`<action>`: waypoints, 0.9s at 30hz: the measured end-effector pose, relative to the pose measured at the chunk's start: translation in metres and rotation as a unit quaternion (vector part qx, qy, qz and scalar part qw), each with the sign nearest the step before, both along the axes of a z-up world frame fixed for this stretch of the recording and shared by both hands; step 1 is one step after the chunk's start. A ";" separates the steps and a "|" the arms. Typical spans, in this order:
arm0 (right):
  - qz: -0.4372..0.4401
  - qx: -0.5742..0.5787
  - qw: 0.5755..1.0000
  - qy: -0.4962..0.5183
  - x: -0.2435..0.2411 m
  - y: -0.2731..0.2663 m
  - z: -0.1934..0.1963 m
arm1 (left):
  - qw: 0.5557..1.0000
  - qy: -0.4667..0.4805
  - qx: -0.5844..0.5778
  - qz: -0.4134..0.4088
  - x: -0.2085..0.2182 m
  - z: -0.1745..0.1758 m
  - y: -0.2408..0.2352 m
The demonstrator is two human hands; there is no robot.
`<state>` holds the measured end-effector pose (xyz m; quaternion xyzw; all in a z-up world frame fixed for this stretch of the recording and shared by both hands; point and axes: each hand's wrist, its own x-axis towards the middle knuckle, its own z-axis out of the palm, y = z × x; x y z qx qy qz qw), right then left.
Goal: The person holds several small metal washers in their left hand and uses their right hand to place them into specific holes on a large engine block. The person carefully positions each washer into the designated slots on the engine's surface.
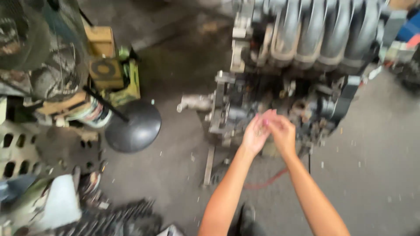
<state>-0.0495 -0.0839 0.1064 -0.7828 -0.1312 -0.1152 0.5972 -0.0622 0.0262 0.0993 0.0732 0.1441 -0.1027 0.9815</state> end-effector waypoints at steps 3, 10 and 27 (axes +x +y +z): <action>-0.025 0.017 0.999 0.033 -0.020 0.008 -0.003 | 1.000 -0.013 -0.020 0.002 -0.022 0.015 0.006; -0.047 0.227 0.962 0.142 -0.095 0.042 0.030 | 0.999 -0.025 0.007 -0.022 -0.085 -0.022 0.036; -0.098 0.450 0.874 0.152 0.105 0.074 -0.019 | 0.994 -0.069 -0.075 0.026 -0.008 -0.007 0.078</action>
